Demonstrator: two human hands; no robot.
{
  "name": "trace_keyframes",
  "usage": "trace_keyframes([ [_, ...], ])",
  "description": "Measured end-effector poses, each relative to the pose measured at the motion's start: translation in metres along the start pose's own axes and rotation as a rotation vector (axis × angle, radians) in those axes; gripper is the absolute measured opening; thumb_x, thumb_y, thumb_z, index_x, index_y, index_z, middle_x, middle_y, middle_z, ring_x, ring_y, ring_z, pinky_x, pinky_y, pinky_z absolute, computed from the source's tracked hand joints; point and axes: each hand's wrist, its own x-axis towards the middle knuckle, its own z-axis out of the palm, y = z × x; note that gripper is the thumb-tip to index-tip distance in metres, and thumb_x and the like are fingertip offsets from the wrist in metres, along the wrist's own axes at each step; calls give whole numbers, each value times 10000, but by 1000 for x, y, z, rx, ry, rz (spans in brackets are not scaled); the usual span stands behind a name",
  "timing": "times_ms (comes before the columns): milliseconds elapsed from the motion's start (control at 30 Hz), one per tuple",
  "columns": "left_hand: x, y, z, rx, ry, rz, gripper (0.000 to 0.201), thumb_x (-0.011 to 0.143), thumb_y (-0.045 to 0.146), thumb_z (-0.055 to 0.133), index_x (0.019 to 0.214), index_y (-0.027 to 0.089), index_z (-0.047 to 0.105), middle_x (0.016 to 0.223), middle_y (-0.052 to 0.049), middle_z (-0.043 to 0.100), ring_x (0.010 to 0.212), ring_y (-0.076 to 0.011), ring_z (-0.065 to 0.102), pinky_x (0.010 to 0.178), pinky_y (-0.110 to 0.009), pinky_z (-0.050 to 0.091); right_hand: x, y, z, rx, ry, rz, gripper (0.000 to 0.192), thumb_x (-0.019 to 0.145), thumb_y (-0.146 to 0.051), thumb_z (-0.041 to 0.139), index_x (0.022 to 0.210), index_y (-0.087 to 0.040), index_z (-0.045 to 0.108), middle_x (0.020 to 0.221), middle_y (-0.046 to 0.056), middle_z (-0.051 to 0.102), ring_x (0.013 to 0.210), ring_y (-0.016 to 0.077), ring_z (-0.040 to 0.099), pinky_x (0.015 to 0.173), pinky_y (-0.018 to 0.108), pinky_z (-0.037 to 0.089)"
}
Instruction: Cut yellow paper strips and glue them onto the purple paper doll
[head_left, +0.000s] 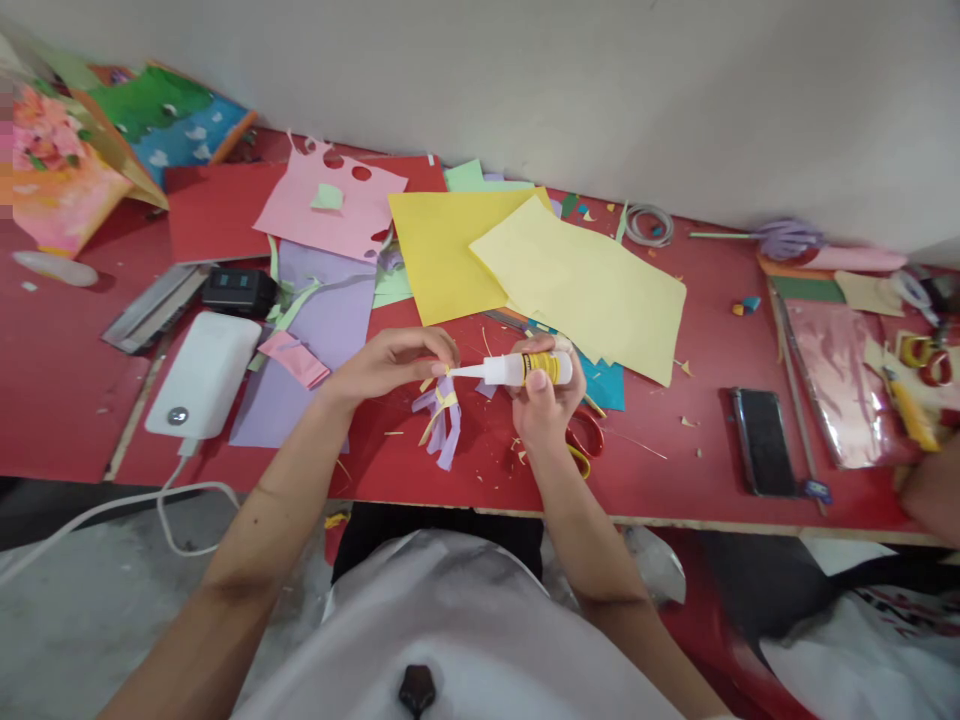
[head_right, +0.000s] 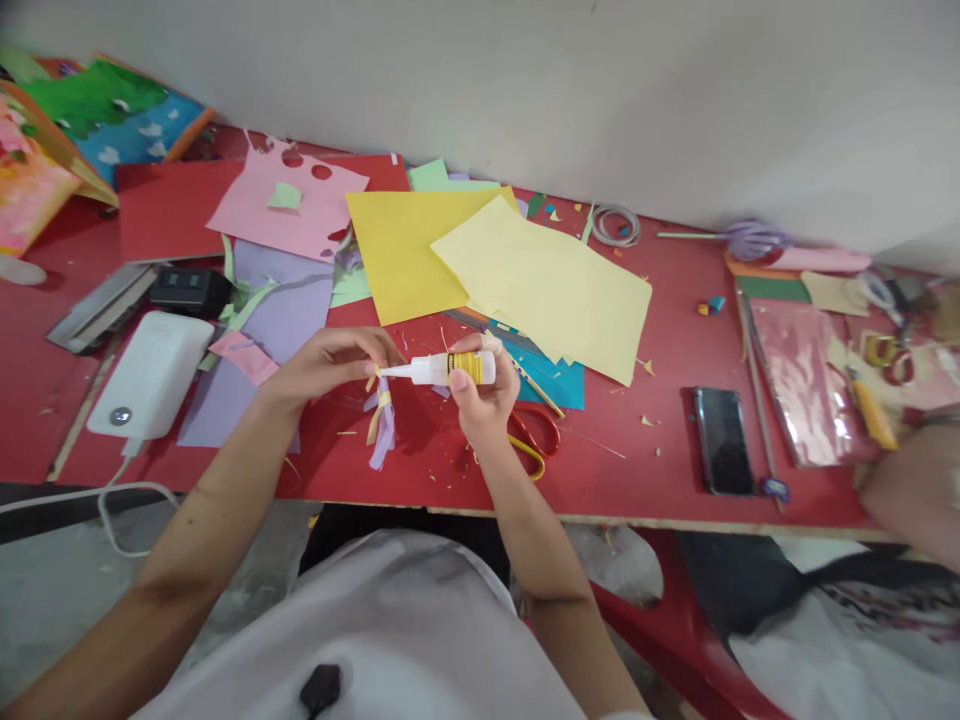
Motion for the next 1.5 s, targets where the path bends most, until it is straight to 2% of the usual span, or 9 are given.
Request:
trace_keyframes([
  [133, 0, 0, 0, -1, 18, 4, 157, 865, 301, 700, 831, 148, 698, 878, -89, 685, 830, -174, 661, 651, -240, 524, 0, 1, 0, 5, -6, -14, 364, 835, -605, 601, 926, -253, 583, 857, 23, 567, 681, 154, 583, 522, 284, 497],
  [333, -1, -1, -1, -6, -4, 8, 114, 878, 260, 683, 851, 151, 699, 895, -85, 683, 771, -141, 644, 642, -222, 520, -1, 4, -1, 31, 0, -16, 348, 836, -590, 606, 928, -255, 591, 868, 30, 568, 715, 168, 590, 533, 295, 498],
  [467, -1, 0, -1, 16, 1, 9, 142, 879, 281, 683, 832, 148, 691, 880, -91, 684, 808, -158, 653, 665, -235, 531, -1, 6, -1, 72, -8, -27, 320, 845, -564, 613, 937, -258, 598, 868, 26, 573, 691, 157, 585, 529, 290, 499],
  [1033, -1, 0, -1, 34, -20, -10, 164, 879, 312, 680, 841, 153, 688, 896, -92, 683, 774, -159, 653, 611, -234, 516, -1, 5, 0, 45, 5, -13, 343, 837, -589, 605, 925, -257, 591, 832, 13, 561, 649, 147, 563, 520, 290, 488],
  [1200, -1, -1, -2, 47, 0, -10, 165, 878, 311, 682, 827, 155, 688, 882, -87, 682, 826, -170, 651, 673, -248, 522, -1, 5, -1, 16, 4, -5, 374, 825, -616, 598, 899, -250, 590, 807, 10, 554, 647, 146, 559, 534, 293, 491],
  [1500, -1, 1, 0, 36, -47, -15, 125, 888, 261, 669, 833, 150, 683, 880, -82, 674, 719, -126, 626, 616, -218, 506, 0, 5, 1, -7, 23, -17, 384, 830, -630, 577, 907, -254, 578, 830, 12, 561, 649, 144, 563, 525, 287, 488],
])
